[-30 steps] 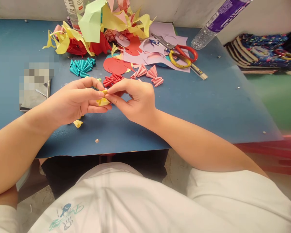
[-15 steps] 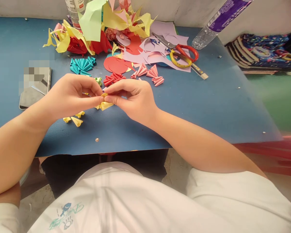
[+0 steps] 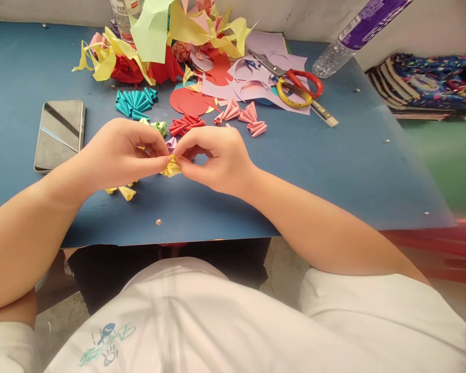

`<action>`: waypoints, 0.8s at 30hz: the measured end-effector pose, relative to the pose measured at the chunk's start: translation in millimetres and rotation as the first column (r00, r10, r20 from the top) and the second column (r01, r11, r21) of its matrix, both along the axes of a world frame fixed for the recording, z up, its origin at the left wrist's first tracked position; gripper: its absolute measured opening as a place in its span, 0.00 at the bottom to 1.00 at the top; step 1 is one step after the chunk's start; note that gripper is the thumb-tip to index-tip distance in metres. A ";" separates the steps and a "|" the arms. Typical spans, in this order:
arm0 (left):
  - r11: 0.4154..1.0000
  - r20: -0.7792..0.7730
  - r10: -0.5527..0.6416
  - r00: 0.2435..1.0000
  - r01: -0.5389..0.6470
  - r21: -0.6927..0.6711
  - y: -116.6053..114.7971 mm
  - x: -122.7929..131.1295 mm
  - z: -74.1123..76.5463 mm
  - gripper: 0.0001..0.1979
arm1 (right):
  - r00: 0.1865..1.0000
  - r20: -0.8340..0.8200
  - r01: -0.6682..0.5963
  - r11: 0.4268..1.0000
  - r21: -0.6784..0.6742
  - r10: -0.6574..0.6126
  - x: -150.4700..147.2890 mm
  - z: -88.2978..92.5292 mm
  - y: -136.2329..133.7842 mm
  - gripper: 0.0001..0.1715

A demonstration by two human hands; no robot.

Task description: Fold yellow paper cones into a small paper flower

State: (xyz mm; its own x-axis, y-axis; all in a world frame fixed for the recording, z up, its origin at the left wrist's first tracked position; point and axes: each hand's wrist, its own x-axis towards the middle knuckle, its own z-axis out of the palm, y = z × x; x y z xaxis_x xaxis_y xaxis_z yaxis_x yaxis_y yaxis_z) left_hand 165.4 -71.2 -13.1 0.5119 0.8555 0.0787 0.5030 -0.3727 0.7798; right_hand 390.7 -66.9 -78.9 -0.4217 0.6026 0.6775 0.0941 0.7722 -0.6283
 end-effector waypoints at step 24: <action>0.975 -0.008 0.033 0.999 -0.030 0.220 -4.1 3.7 -5.4 0.04 | 0.987 -0.046 0.160 0.984 0.076 -0.157 -4.9 -7.1 -6.3 0.06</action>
State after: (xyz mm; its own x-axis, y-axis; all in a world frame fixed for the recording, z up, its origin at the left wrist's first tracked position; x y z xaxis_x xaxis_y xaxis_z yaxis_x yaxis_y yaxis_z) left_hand 169.2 -75.3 -18.5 0.4868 0.8338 0.2605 0.5260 -0.5178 0.6746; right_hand 385.8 -73.2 -86.0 -0.2971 0.6037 0.7398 0.1959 0.7969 -0.5715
